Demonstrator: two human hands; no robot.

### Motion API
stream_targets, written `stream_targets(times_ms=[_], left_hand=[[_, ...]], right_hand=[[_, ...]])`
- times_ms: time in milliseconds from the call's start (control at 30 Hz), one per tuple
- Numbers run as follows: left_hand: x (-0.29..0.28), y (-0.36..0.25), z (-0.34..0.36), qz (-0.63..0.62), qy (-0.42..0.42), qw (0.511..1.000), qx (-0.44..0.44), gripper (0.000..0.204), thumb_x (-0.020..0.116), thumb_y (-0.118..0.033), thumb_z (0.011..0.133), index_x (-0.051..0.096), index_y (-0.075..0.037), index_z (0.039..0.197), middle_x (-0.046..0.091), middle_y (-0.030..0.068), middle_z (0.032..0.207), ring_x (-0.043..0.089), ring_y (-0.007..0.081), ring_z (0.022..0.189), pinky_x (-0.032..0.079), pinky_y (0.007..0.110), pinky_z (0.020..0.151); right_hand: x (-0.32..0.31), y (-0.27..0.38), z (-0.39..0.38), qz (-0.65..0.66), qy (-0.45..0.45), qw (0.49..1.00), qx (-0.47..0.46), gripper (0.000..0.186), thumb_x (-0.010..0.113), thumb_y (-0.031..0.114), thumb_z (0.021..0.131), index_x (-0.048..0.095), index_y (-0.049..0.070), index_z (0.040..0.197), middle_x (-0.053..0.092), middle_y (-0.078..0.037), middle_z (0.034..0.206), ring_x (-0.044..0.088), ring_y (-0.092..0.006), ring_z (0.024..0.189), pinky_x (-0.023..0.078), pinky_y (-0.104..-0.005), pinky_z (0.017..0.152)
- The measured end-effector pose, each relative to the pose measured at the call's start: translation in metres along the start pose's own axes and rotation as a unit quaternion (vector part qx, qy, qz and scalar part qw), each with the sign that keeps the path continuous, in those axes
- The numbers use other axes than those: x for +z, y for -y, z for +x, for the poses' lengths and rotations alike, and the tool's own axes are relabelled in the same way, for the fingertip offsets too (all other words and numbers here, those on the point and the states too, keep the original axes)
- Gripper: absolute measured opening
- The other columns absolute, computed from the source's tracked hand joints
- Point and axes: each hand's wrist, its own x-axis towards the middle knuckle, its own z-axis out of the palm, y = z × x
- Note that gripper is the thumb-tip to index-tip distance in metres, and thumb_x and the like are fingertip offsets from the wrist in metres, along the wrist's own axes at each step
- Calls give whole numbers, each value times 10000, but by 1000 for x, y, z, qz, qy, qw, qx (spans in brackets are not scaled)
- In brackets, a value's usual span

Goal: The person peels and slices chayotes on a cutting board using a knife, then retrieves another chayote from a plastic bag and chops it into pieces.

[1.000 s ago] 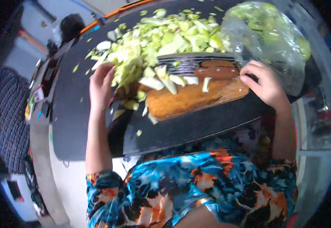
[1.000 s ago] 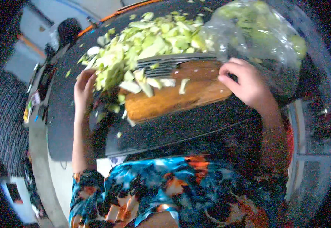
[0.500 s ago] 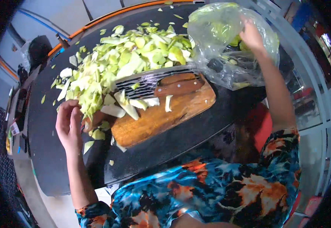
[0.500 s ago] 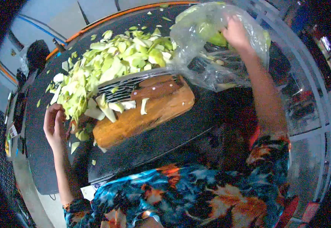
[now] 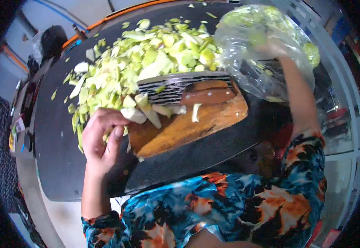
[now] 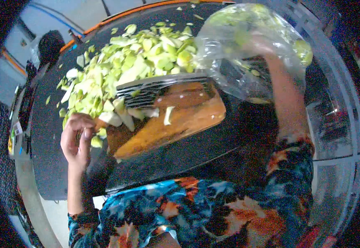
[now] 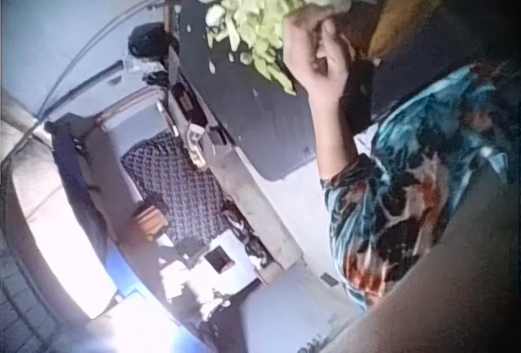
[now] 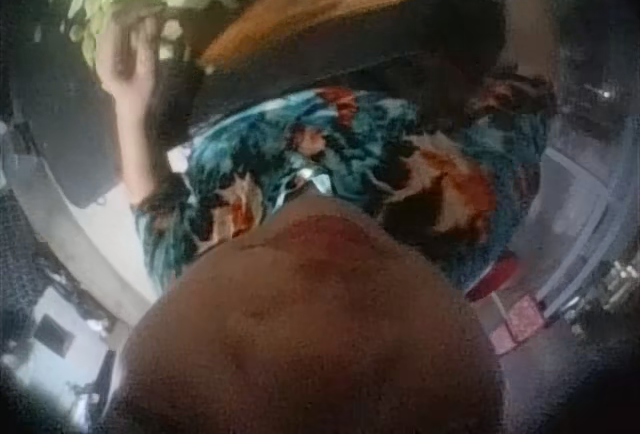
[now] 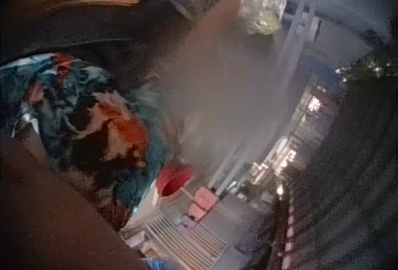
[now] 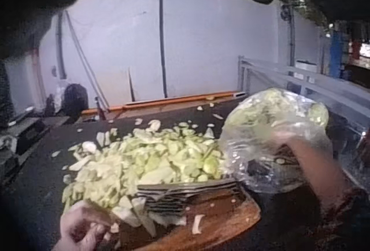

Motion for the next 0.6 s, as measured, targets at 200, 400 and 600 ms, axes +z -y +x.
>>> stream_targets(times_ms=[200, 400, 600], left_hand=[[-2, -5, -14, -107, 32, 986, -125, 97, 565, -50, 847, 592, 2, 924, 596, 88, 855, 581, 139, 785, 460, 260, 711], [25, -19, -17, -35, 96, 993, 54, 427, 684, -121, 746, 509, -34, 1126, 513, 134, 1137, 496, 278, 1062, 407, 367, 902], [33, -23, -18, 150, 68, 969, 187, 799, 762, -57, 500, 494, -217, 1237, 434, 142, 1284, 453, 356, 1144, 420, 440, 936]], right_hand=[[-21, -48, -120, 403, 177, 896, 62, 353, 602, 321, 857, 549, 102, 1128, 608, -40, 953, 580, -149, 723, 483, -275, 539], [-11, -7, -299, 329, 223, 911, -105, 622, 651, 280, 815, 368, 61, 1324, 554, -88, 1060, 542, -169, 781, 453, -287, 626], [47, 106, -362, 217, 340, 803, -438, 668, 629, 140, 864, 239, 24, 1393, 490, -105, 1205, 477, -158, 1129, 415, -289, 916]])
